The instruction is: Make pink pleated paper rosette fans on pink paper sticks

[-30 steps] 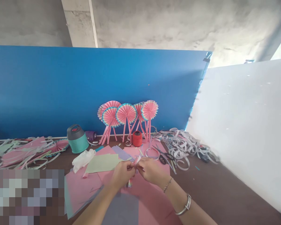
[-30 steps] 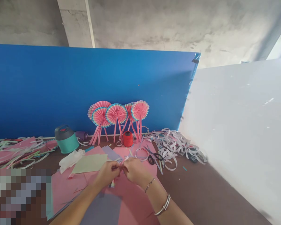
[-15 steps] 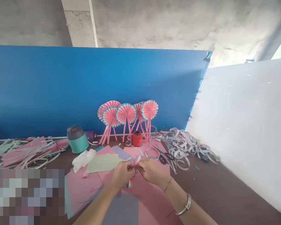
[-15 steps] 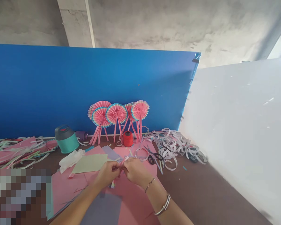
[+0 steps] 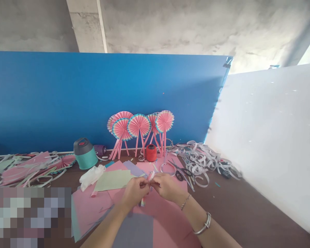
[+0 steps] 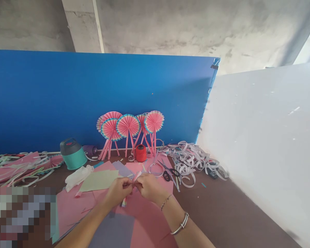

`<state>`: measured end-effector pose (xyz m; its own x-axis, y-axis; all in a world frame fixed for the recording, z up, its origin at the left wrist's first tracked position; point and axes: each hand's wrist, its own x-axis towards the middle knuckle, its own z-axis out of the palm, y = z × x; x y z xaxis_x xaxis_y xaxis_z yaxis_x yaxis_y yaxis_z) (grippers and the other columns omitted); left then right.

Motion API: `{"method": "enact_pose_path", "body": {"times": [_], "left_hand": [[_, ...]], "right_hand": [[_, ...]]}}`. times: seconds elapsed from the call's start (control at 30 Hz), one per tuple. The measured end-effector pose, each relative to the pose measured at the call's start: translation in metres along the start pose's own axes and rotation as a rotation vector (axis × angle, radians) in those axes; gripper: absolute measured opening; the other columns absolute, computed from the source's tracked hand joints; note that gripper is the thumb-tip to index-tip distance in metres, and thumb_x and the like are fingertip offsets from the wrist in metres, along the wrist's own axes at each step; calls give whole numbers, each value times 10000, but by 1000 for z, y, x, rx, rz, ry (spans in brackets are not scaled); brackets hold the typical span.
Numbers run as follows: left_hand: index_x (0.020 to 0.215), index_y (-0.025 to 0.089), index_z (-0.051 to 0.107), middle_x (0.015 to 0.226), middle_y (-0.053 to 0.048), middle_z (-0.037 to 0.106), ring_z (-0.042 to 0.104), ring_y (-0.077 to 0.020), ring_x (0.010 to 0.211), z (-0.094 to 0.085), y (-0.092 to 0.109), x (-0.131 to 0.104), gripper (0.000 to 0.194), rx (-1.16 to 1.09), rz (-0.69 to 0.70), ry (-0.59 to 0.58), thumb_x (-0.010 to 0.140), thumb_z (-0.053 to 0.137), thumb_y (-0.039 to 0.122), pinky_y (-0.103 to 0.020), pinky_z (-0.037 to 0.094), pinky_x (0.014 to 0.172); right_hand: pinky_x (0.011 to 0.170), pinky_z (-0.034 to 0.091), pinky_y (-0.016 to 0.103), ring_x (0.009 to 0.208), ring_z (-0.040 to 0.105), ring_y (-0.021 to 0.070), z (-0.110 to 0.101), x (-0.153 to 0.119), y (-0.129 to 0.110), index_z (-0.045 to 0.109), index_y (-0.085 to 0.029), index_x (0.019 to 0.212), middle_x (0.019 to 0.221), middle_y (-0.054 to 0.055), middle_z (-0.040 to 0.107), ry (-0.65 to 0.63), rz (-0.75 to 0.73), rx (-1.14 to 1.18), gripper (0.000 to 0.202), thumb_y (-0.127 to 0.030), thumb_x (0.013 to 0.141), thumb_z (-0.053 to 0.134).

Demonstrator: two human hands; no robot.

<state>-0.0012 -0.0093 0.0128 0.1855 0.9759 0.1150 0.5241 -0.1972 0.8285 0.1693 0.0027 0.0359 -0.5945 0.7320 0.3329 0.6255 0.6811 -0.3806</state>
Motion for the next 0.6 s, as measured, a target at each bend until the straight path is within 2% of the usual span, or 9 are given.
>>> {"method": "enact_pose_path", "body": {"times": [0.17, 0.43, 0.6], "left_hand": [[539, 169, 576, 520, 10, 575, 542, -132, 549, 1, -2, 1, 178, 21, 6, -9, 656, 444, 194, -213, 357, 531], [516, 170, 541, 506, 18, 537, 510, -127, 540, 3, 0, 0, 169, 45, 8, 4, 665, 468, 202, -212, 336, 520], [533, 172, 545, 524, 16, 543, 520, -131, 564, 1, 0, 0, 159, 46, 12, -1, 655, 444, 188, -211, 342, 532]], "right_hand": [[583, 353, 226, 611, 519, 125, 2, -1, 1, 581, -171, 634, 637, 8, 594, 7, -10, -27, 194, -76, 781, 496], [582, 348, 231, 612, 510, 128, 5, 0, -1, 548, -165, 611, 637, 15, 587, 32, 38, -81, 144, -50, 692, 523], [591, 353, 219, 604, 505, 116, 4, -1, 2, 552, -169, 611, 617, -3, 574, 6, -17, -38, 179, -66, 752, 511]]}}
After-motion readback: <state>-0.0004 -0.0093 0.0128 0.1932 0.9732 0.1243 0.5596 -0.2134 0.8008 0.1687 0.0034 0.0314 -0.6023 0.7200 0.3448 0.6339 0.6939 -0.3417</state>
